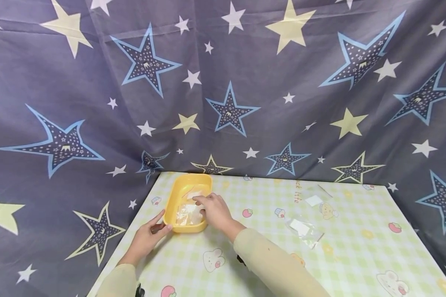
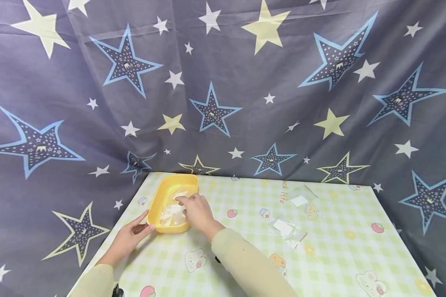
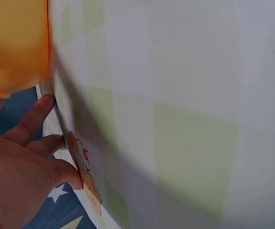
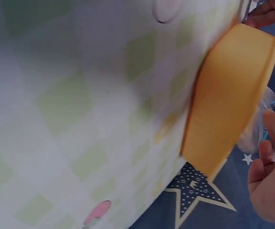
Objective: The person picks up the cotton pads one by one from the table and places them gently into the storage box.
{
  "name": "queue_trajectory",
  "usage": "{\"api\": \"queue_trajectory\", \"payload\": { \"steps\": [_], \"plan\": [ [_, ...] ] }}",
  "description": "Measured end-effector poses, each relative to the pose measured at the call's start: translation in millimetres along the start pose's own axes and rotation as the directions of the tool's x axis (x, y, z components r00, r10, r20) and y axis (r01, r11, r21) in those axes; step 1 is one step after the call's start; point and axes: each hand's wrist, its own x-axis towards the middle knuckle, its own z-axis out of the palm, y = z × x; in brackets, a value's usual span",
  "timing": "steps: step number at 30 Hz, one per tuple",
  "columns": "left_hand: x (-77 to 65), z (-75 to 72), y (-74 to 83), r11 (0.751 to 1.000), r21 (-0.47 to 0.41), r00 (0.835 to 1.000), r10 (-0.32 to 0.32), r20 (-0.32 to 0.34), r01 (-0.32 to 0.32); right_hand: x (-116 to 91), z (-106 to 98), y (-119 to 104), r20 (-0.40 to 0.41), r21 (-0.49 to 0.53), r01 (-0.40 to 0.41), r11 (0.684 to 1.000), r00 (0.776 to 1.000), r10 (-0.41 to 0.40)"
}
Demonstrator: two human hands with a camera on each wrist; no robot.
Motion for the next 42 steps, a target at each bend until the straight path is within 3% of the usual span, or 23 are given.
{"api": "queue_trajectory", "payload": {
  "steps": [13,20,23,30,34,38,42],
  "plan": [
    [1.8,-0.5,-1.4,1.0,-0.01,1.0,0.0,0.011,0.0,-11.6,4.2,19.5,-0.067,0.039,-0.07,0.997,0.995,0.072],
    [2.5,-1.1,0.0,1.0,0.017,1.0,0.014,-0.002,-0.014,-16.1,6.7,16.5,0.132,-0.01,-0.084,0.996,0.988,0.085],
    [1.7,-0.8,1.4,1.0,0.019,1.0,0.013,0.0,-0.013,-18.6,7.1,15.0,0.177,0.002,-0.086,0.996,0.981,0.084],
    [0.6,0.5,-0.9,1.0,0.019,1.0,0.013,0.008,-0.013,-23.7,6.3,17.3,0.194,0.079,-0.098,0.992,0.978,0.082],
    [-1.0,1.7,-0.5,0.998,0.047,0.999,0.05,0.005,-0.05,-29.3,5.4,21.3,0.18,0.122,-0.088,0.989,0.981,0.065],
    [-1.1,3.0,1.4,0.991,0.098,0.996,0.086,0.008,-0.087,-37.5,-2.0,25.9,0.169,0.161,-0.084,0.983,0.984,0.057],
    [1.7,5.1,4.6,0.989,0.125,0.997,0.08,0.013,-0.081,-50.3,-15.6,37.2,0.173,0.196,-0.105,0.975,0.982,0.071]
  ]
}}
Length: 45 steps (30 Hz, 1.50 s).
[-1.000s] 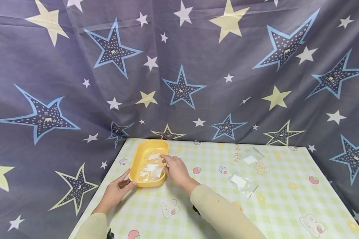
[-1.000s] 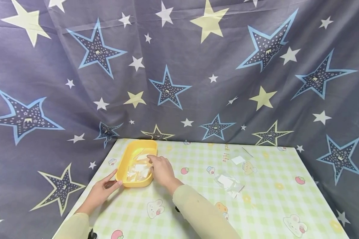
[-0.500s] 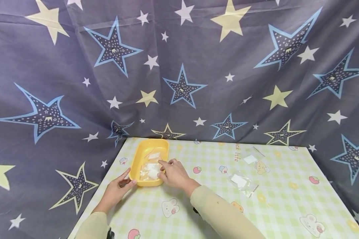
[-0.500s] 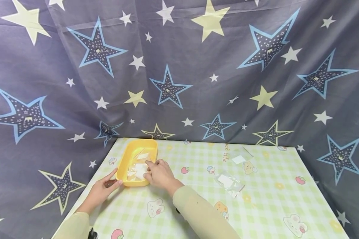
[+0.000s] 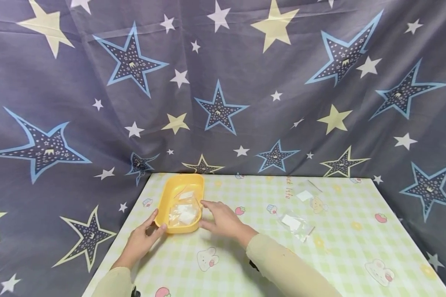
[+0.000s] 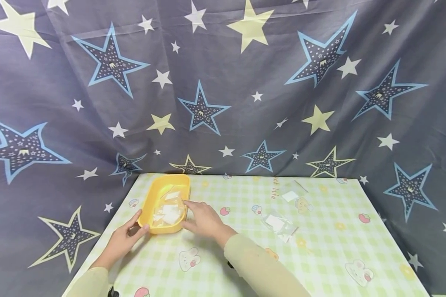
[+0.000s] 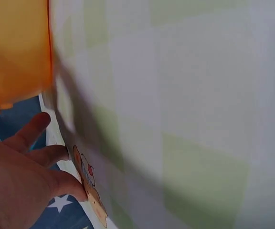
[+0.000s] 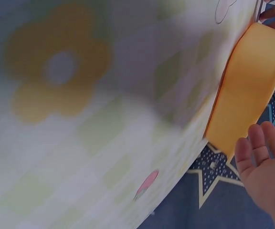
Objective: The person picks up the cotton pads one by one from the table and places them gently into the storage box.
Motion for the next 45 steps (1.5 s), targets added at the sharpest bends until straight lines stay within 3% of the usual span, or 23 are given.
{"api": "queue_trajectory", "payload": {
  "steps": [7,12,19,23,30,39,45],
  "plan": [
    [3.6,-3.7,2.3,0.998,-0.061,1.0,-0.026,0.0,0.026,-37.0,-33.1,39.2,-0.043,0.035,-0.017,0.999,0.999,0.019],
    [4.9,-4.9,2.8,0.996,-0.08,0.999,-0.036,0.011,0.037,-71.0,-64.2,78.5,-0.101,-0.002,-0.087,0.996,0.991,0.086],
    [8.1,-1.6,6.5,0.997,-0.072,0.999,-0.032,0.014,0.033,-131.2,-108.7,135.0,-0.176,-0.003,-0.231,0.973,0.958,0.226],
    [8.3,-1.1,7.8,0.997,-0.064,0.999,-0.031,0.013,0.032,-161.2,-126.8,156.8,-0.162,0.023,-0.31,0.95,0.937,0.31],
    [5.3,-2.8,7.4,0.997,-0.068,0.999,-0.043,0.018,0.044,-192.8,-130.5,177.7,-0.099,-0.011,-0.389,0.921,0.917,0.386],
    [1.2,-4.0,8.3,0.997,-0.059,0.999,-0.044,0.018,0.045,-198.9,-118.4,182.4,-0.114,-0.119,-0.408,0.905,0.911,0.396],
    [2.6,-4.6,8.8,0.997,-0.057,0.999,-0.046,0.017,0.047,-199.5,-111.5,181.6,-0.157,-0.12,-0.417,0.901,0.904,0.397]
  ]
}}
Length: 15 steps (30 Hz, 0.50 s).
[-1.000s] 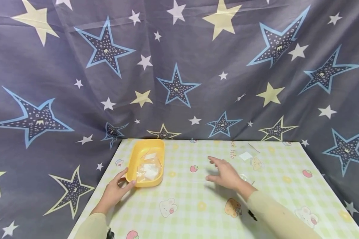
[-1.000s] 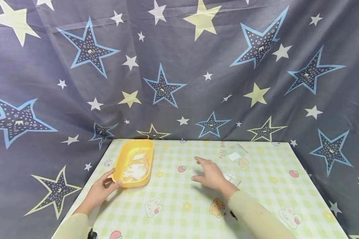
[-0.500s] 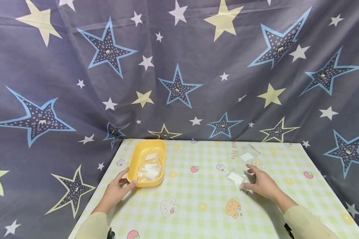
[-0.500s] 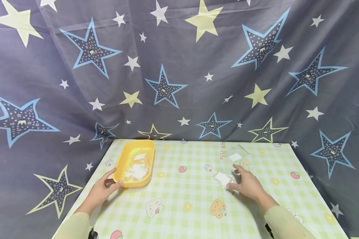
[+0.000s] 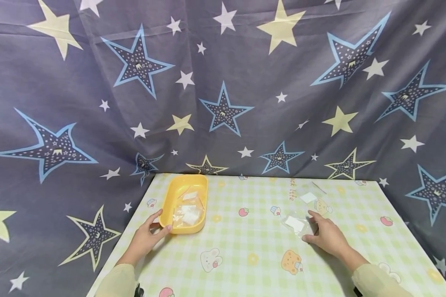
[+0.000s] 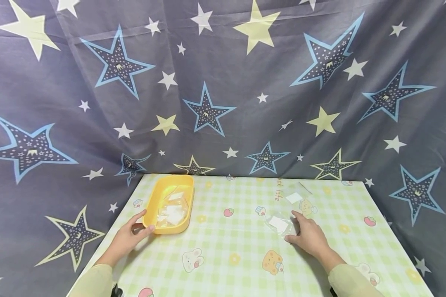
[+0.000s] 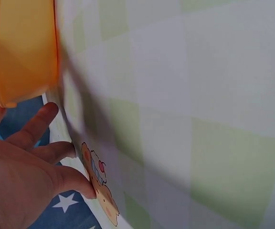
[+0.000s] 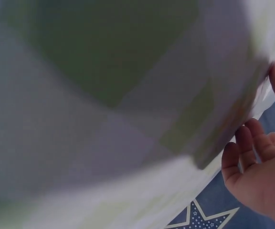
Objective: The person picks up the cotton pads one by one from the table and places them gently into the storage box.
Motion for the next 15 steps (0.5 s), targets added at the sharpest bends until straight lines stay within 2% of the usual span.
{"api": "queue_trajectory", "payload": {
  "steps": [5,15],
  "plan": [
    [-0.7,-1.0,0.6,1.0,-0.007,1.0,0.004,-0.001,-0.004,-2.4,4.0,-3.3,-0.029,0.026,-0.001,1.0,1.0,0.002],
    [0.5,3.0,-5.3,1.0,-0.019,1.0,-0.003,-0.005,0.003,-2.4,9.0,-0.7,-0.02,0.088,-0.05,0.995,0.998,0.052]
  ]
}}
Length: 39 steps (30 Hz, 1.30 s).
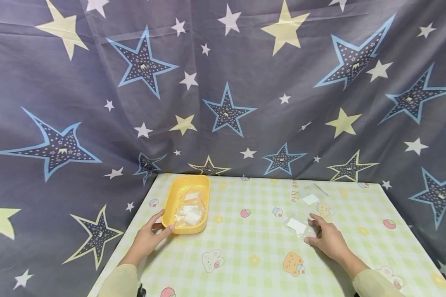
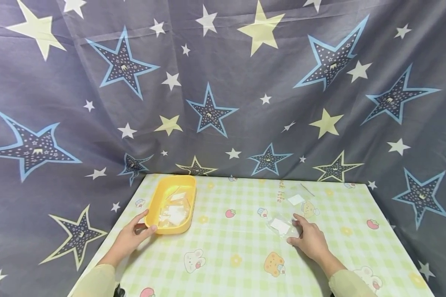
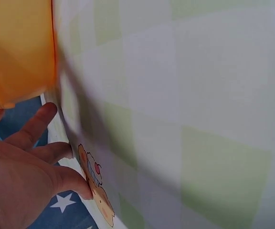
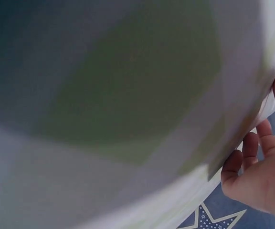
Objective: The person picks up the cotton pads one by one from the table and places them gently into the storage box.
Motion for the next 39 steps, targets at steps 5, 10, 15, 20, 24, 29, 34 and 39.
{"api": "queue_trajectory", "payload": {
  "steps": [5,10,15,20,24,29,34,39],
  "plan": [
    [0.2,1.0,4.0,1.0,-0.008,1.0,0.003,0.002,-0.003,-0.4,-0.2,2.1,-0.004,0.023,-0.002,1.0,1.0,0.002],
    [0.0,1.1,3.2,0.999,-0.032,1.0,-0.003,0.004,0.003,-0.5,1.1,1.4,-0.011,0.042,0.013,0.999,1.0,-0.013],
    [0.0,1.1,-1.1,0.999,-0.031,1.0,-0.013,0.002,0.013,-1.1,2.9,0.1,-0.01,0.054,0.013,0.998,1.0,-0.013],
    [0.9,0.3,0.1,0.999,-0.032,1.0,-0.011,0.007,0.012,-1.6,3.4,1.3,-0.007,0.06,0.01,0.998,1.0,-0.009],
    [0.6,-0.4,2.0,0.999,-0.033,1.0,-0.008,0.007,0.008,-1.6,3.7,3.1,-0.008,0.087,0.004,0.996,1.0,-0.003],
    [-0.8,-0.3,-0.9,1.0,-0.031,1.0,-0.002,0.005,0.002,-0.6,3.4,3.4,-0.018,0.089,-0.013,0.996,1.0,0.015],
    [-0.9,0.1,-3.6,0.999,-0.035,1.0,-0.002,-0.001,0.002,1.7,1.0,0.6,-0.032,0.104,0.008,0.995,0.999,-0.005],
    [-1.7,-0.5,-3.2,0.999,-0.047,1.0,-0.006,-0.001,0.006,1.6,-0.6,-3.9,-0.051,0.128,0.035,0.991,0.998,-0.029]
  ]
}}
